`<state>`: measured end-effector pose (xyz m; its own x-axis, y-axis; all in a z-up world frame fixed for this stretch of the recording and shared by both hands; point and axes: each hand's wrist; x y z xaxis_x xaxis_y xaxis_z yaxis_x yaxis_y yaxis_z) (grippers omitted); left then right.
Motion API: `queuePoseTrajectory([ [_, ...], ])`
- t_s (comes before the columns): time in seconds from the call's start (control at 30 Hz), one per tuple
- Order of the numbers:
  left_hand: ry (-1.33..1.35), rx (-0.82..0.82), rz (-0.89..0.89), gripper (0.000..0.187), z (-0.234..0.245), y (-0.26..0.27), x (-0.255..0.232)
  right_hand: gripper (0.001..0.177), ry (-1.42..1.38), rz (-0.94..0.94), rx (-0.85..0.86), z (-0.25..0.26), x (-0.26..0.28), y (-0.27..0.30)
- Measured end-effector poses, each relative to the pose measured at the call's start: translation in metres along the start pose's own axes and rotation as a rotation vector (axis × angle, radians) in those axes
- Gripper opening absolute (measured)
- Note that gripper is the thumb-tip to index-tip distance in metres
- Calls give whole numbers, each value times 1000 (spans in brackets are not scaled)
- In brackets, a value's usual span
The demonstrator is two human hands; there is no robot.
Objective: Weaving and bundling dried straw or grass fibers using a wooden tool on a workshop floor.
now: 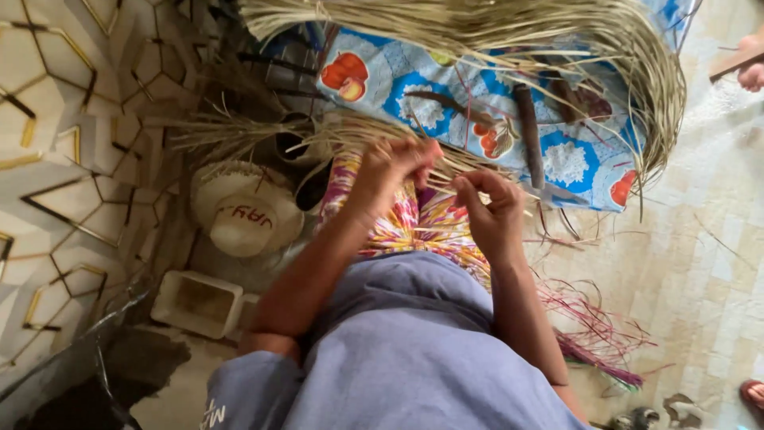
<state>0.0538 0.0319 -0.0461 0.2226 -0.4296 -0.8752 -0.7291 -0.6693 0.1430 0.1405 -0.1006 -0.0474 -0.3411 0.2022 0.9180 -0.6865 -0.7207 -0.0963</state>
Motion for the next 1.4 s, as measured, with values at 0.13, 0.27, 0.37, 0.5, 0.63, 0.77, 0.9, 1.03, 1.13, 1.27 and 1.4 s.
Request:
queuePoseTrajectory([
  [0.13,227,-8,1,15,32,-13,-38,13,94,78,-101,15,0,9],
  [0.27,1030,50,0,10,109,-40,-54,20,63,19,-127,24,-6,16],
  [0.37,508,-216,-156,5,101,-29,-54,17,-52,-26,-175,23,-9,16],
  [0.5,-147,-161,-269,16,37,3,-25,17,-65,21,-156,15,3,10],
  [0.63,-101,-49,-416,39,26,-2,-16,17,-41,50,-130,10,5,10],
  [0.77,-87,-63,-499,12,19,-9,-22,16,-44,51,-99,4,4,17],
  [0.9,-85,-30,-432,10,5,5,-28,14,-76,37,-112,-1,9,16],
  [1.03,-6,-90,-261,14,6,5,-12,15,-110,79,-247,2,15,9],
  [1.13,3,-117,-236,14,6,5,-9,16,-32,109,-365,15,-1,4],
  [1.27,-49,-10,-208,14,6,6,-16,12,-60,137,-309,24,2,6],
  [1.4,29,31,-193,11,-6,6,-5,9,-140,124,-236,4,21,9],
])
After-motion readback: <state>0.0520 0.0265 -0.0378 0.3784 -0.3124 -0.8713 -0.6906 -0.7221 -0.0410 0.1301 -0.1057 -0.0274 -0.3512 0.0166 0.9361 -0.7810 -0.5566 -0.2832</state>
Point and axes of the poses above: each hand's wrist, its own y-axis away from the middle knuckle, its own z-axis out of the back of the hand, x = y × z, and after that the axes turned 5 degrees about -z, right-handed
